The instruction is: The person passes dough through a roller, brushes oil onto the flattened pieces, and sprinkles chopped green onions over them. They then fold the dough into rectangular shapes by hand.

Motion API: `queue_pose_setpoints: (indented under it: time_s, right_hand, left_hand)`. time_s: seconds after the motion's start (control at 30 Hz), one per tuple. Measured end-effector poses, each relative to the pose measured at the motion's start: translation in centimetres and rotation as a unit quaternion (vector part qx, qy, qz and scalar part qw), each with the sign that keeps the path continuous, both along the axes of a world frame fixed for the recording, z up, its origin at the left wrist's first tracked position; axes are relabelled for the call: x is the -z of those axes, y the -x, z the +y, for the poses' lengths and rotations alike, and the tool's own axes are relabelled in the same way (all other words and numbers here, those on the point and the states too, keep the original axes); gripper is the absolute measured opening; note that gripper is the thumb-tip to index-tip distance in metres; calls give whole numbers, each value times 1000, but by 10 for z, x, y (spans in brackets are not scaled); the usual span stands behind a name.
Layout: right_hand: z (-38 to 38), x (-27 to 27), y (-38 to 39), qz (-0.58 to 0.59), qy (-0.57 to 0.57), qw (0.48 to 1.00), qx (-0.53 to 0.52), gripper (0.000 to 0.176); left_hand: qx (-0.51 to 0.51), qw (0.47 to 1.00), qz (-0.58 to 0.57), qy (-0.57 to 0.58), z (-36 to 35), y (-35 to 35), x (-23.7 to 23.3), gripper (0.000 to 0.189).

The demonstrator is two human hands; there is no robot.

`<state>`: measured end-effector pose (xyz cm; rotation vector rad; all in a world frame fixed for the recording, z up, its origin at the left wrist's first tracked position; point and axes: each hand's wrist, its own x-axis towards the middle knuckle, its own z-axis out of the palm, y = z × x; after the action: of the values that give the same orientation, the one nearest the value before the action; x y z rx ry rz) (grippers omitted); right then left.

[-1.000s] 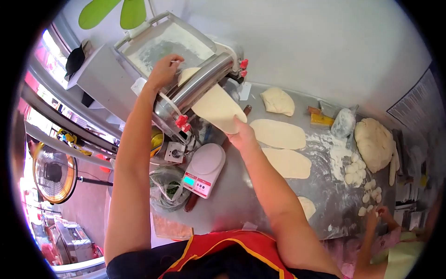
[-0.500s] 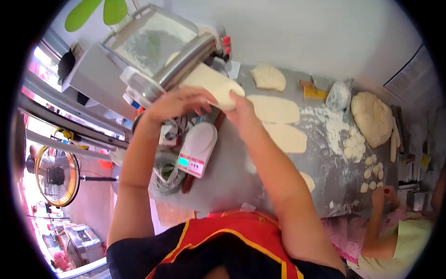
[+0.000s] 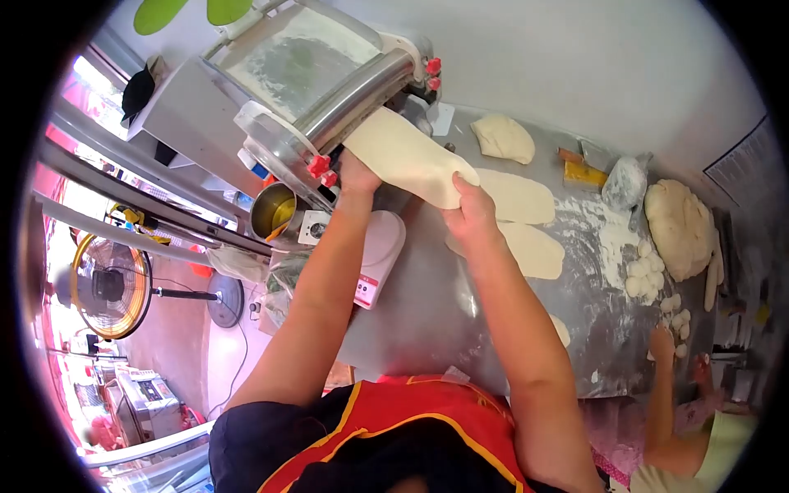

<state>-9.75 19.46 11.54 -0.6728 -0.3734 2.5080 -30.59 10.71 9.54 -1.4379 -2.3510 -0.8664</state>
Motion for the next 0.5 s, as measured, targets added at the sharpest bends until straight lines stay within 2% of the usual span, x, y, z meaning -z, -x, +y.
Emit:
queue_pose_setpoints:
  time_s: [0.1,0.13,0.17,0.23,0.27,0.3,0.33,0.37,0.4,0.43,0.47,0.5]
  right_hand:
    - [5,14,-6,-10,6,1000,8,35]
    - [5,14,-8,-18,-2,1000,11,35]
    - [3,16,-10,-28,-8,999,14,35]
    - [-2,12,-18,-28,-26,999,16,35]
    - [-6,12,-25,-19,-37,999,14,35]
    - [-7,19,-27,-12,-28,999,21,36]
    - [-6,27,-28,-6,-21,999,28,37]
    - [-7,33,-34,3,-18,999,37,38]
    - [-10,36,-40,7,-17,999,42,38]
    - [-12,39,-46,13,-18,999,46,38]
    - [-13,41,-53,20,-19,998,48,38]
    - [-10,44,-63,23,-26,999,29,38]
  left_hand:
    - [-52,984,167,22,4,6,10,44]
    - [60,990,-50,-121,10,14,21,45]
    - [162,916,-268,-251,17,21,33,46]
    - [111,963,-168,-177,7,12,25,48]
    - [-27,985,167,42,-5,-1,-3,49]
    - [28,997,77,8,-6,0,-1,50]
    - [105,991,-71,-52,-6,-2,4,52]
    - [172,954,-218,-117,-6,-3,9,54]
    - [249,856,-407,-200,-7,-5,11,58]
    - [306,710,-573,-272,-8,-7,12,61]
    - [341,526,-706,-330,-9,-9,14,65]
    - [354,314,-799,-372,-9,-15,12,69]
